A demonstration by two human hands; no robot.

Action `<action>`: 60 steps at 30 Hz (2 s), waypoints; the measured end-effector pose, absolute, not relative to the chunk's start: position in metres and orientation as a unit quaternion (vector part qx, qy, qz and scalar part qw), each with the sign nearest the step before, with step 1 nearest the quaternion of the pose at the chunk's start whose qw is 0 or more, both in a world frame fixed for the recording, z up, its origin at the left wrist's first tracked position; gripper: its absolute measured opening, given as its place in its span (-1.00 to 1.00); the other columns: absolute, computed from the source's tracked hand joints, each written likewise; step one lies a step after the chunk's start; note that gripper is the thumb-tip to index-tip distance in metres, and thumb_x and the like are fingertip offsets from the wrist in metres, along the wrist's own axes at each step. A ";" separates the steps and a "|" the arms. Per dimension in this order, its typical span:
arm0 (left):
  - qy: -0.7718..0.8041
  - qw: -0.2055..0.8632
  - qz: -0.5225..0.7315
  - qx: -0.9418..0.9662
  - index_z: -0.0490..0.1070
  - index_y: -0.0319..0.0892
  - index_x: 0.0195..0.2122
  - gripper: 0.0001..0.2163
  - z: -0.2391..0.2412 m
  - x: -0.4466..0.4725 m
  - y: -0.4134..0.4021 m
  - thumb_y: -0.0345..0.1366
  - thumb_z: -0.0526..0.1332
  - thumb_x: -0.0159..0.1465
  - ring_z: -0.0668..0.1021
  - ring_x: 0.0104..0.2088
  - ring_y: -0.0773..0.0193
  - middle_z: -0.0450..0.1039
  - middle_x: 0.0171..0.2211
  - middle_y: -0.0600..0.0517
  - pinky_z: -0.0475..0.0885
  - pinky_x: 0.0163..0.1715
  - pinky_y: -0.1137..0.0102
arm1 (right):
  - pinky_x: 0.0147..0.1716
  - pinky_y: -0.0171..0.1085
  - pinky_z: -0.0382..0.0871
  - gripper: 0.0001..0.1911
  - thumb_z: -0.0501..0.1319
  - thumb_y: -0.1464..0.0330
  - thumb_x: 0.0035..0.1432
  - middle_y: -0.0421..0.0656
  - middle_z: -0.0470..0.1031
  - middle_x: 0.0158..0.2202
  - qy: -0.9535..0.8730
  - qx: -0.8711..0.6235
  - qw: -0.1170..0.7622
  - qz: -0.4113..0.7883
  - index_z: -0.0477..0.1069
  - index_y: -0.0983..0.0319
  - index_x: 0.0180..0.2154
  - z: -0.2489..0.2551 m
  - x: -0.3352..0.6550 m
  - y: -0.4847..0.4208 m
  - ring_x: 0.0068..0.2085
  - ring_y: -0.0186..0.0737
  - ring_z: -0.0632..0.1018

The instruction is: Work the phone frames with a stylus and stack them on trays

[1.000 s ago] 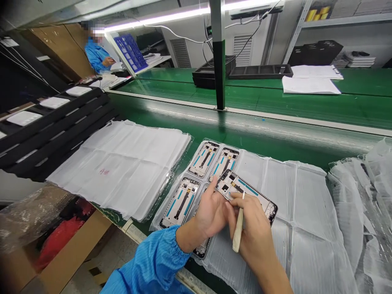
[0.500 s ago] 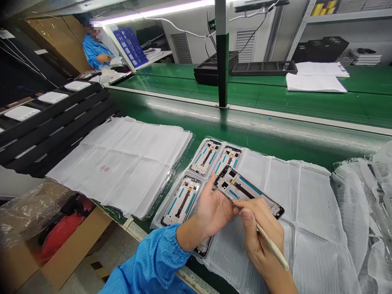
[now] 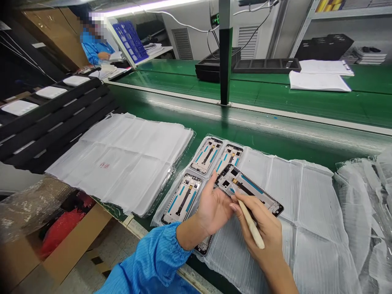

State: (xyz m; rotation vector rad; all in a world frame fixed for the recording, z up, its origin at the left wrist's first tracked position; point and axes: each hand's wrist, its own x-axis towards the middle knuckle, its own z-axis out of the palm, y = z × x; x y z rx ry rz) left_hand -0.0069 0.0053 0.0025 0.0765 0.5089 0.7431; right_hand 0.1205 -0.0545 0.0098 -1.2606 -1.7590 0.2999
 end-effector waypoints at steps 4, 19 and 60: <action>0.261 0.893 0.365 0.036 0.40 -0.38 0.29 -0.22 0.006 -0.007 0.007 0.19 -0.26 0.51 0.58 -0.18 0.06 0.54 -0.09 -0.28 0.41 -0.26 0.31 | -0.03 -0.34 0.58 -0.75 0.21 0.52 0.49 -0.09 0.54 -0.03 -0.733 -0.480 0.466 0.121 0.47 0.22 0.12 0.006 0.120 -0.055 -0.08 -0.23 0.61; 0.238 0.874 0.415 0.085 0.37 -0.33 0.31 -0.27 0.003 -0.007 0.004 0.17 -0.23 0.52 0.60 0.03 -0.07 0.54 0.04 -0.26 0.47 0.07 0.10 | -0.02 -0.23 0.53 -0.74 0.23 0.66 0.41 -0.09 0.53 -0.07 -0.743 -0.440 0.497 0.088 0.47 0.29 0.03 0.002 0.116 -0.052 -0.05 -0.20 0.59; 0.263 0.885 0.381 0.055 0.31 -0.42 0.36 -0.25 0.010 -0.007 0.005 0.12 -0.28 0.54 0.59 0.06 -0.06 0.53 0.06 -0.32 0.46 0.08 0.15 | 0.05 -0.25 0.47 -0.76 0.18 0.67 0.44 -0.06 0.50 -0.04 -0.746 -0.438 0.487 0.122 0.46 0.31 0.02 -0.002 0.119 -0.052 0.02 -0.23 0.55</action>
